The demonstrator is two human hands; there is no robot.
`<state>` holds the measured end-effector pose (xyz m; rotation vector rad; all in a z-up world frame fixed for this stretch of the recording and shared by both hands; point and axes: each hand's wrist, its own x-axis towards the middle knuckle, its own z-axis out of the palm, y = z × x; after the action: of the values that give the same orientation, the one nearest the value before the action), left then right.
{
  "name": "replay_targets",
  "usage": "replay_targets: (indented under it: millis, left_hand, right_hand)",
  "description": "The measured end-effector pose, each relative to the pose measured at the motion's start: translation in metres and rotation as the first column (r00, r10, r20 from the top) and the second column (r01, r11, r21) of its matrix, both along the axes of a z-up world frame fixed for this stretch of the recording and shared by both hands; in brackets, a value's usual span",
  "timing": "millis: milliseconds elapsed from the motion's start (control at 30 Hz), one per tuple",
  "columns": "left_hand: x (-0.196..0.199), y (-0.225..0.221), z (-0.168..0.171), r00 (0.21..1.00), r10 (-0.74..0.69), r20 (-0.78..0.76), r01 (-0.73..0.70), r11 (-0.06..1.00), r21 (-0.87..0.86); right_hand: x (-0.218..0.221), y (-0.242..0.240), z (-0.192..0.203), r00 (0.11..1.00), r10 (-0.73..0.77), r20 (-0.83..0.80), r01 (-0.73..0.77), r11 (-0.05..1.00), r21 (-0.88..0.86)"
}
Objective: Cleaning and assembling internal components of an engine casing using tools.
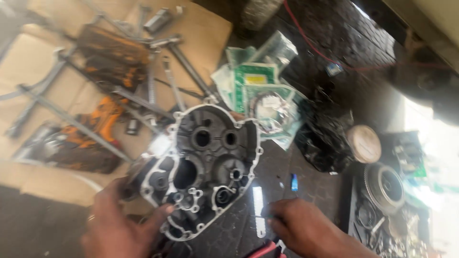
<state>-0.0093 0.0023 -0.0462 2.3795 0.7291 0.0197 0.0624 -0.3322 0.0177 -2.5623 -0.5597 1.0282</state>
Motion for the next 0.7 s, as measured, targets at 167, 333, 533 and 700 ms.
replay_targets:
  millis: [167, 333, 533, 700]
  left_hand:
    - [0.003, 0.009, -0.006, 0.996, -0.015, -0.091, 0.013, 1.0, -0.027]
    - [-0.001, 0.016, -0.018, 0.999, -0.026, -0.028, 0.024, 0.998, -0.054]
    - [-0.002, 0.013, -0.019, 0.998, -0.031, -0.047, 0.028, 0.998, -0.058]
    - [-0.001, 0.013, -0.03, 0.995, -0.019, 0.101, 0.023, 0.999, -0.038]
  right_hand:
    - [-0.003, 0.006, 0.016, 0.986, -0.164, -0.038, 0.164, 0.986, -0.006]
    - [-0.002, 0.006, 0.011, 0.966, -0.255, 0.026, 0.255, 0.967, 0.019]
    - [-0.007, 0.015, -0.013, 0.951, -0.277, 0.134, 0.265, 0.959, 0.102]
    - [-0.018, 0.013, -0.066, 0.922, -0.353, 0.159, 0.368, 0.927, -0.072]
